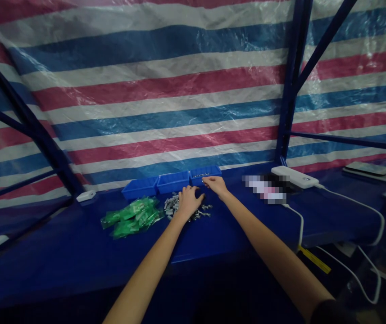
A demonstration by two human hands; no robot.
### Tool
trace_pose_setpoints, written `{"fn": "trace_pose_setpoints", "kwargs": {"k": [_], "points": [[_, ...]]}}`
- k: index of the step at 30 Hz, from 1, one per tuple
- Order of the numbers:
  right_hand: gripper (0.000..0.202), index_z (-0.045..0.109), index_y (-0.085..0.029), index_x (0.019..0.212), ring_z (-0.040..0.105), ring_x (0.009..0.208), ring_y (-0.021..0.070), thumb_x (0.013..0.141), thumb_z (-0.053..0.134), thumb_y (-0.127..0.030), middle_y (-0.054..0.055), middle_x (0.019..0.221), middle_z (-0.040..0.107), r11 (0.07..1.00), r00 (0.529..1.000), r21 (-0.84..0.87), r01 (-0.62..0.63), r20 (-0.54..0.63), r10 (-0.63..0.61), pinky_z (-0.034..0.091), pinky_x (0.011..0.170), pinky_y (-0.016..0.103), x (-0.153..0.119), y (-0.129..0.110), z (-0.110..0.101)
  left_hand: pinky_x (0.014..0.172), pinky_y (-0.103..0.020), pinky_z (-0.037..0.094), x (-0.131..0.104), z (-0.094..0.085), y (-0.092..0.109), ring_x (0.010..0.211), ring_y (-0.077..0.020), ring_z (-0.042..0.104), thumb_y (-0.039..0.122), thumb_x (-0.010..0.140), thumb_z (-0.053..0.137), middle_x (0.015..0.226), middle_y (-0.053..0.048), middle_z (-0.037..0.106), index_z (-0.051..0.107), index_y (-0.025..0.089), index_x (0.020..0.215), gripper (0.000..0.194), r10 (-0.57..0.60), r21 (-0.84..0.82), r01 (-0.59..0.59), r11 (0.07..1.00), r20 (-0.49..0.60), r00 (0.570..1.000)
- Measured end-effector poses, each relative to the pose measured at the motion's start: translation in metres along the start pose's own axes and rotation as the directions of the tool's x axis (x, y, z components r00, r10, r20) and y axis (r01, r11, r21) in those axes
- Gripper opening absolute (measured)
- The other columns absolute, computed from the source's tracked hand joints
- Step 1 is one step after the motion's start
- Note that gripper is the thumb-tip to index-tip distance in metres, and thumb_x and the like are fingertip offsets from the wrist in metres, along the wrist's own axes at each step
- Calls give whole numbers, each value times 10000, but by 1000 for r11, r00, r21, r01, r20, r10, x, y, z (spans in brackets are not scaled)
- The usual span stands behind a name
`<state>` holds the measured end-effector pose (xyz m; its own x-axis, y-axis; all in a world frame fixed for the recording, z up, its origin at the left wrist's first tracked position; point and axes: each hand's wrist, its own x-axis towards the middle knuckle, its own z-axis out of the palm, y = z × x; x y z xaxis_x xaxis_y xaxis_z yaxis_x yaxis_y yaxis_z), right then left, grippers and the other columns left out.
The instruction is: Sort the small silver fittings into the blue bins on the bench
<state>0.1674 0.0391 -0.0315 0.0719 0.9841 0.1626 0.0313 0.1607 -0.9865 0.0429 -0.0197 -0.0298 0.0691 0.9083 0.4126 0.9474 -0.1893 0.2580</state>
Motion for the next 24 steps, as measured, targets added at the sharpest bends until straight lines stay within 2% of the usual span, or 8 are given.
{"fn": "trace_pose_setpoints", "kwargs": {"k": [4,7,9,12,14,17,20,24], "points": [[146,700,-148,675,657,652,152,690,630,-275,34,633,693,997,998,-72,35,-49,-39,494,621,210,5,4,-6,848,-423,353,-4,2,3,985,-273,497,416,768,550,958,-74,615,692,264,877,235,73,50,-77,996,86,994],[143,701,-146,686,667,663,157,682,632,-270,40,648,700,995,997,-84,53,-52,-57,501,632,209,6,5,-7,840,-415,354,-4,3,4,957,-267,510,389,746,587,914,-62,629,701,258,798,182,77,30,-79,996,77,994],[137,703,-148,698,670,663,158,675,634,-264,40,660,705,995,997,-84,54,-55,-59,507,631,210,7,4,-6,837,-404,362,-2,2,3,940,-256,524,379,740,598,895,-56,637,696,242,762,170,53,-31,-52,998,31,998],[149,707,-149,729,673,665,161,666,637,-265,40,680,710,995,995,-86,57,-79,-64,513,639,217,8,5,-8,814,-349,394,5,-2,0,881,-211,557,376,774,555,865,-53,647,673,208,794,206,-70,-250,29,968,-155,985],[169,712,-146,748,672,665,162,659,640,-271,42,680,709,994,993,-92,59,-96,-68,515,651,223,10,7,-11,776,-307,418,10,-8,-4,822,-182,574,377,799,513,839,-53,649,648,181,835,240,-205,-431,69,900,-278,939],[184,716,-137,748,670,680,172,650,650,-278,47,664,704,992,993,-109,64,-96,-74,517,672,235,12,10,-15,737,-276,432,17,-16,-13,772,-164,584,375,801,502,825,-54,650,628,158,860,258,-358,-601,106,792,-317,878],[195,716,-126,763,667,714,182,653,666,-278,64,701,708,994,996,-98,55,-71,-62,520,687,250,14,8,-16,743,-282,430,18,-16,-21,770,-168,585,372,780,531,806,-53,651,636,159,829,242,-353,-574,134,808,-289,890],[355,650,-182,1054,644,886,147,707,661,-256,63,1029,685,983,994,178,55,79,-70,514,726,218,13,-4,-13,785,-311,413,14,-9,-22,829,-186,572,380,759,563,817,-46,650,661,195,764,210,-193,-373,84,924,-264,945]]}}
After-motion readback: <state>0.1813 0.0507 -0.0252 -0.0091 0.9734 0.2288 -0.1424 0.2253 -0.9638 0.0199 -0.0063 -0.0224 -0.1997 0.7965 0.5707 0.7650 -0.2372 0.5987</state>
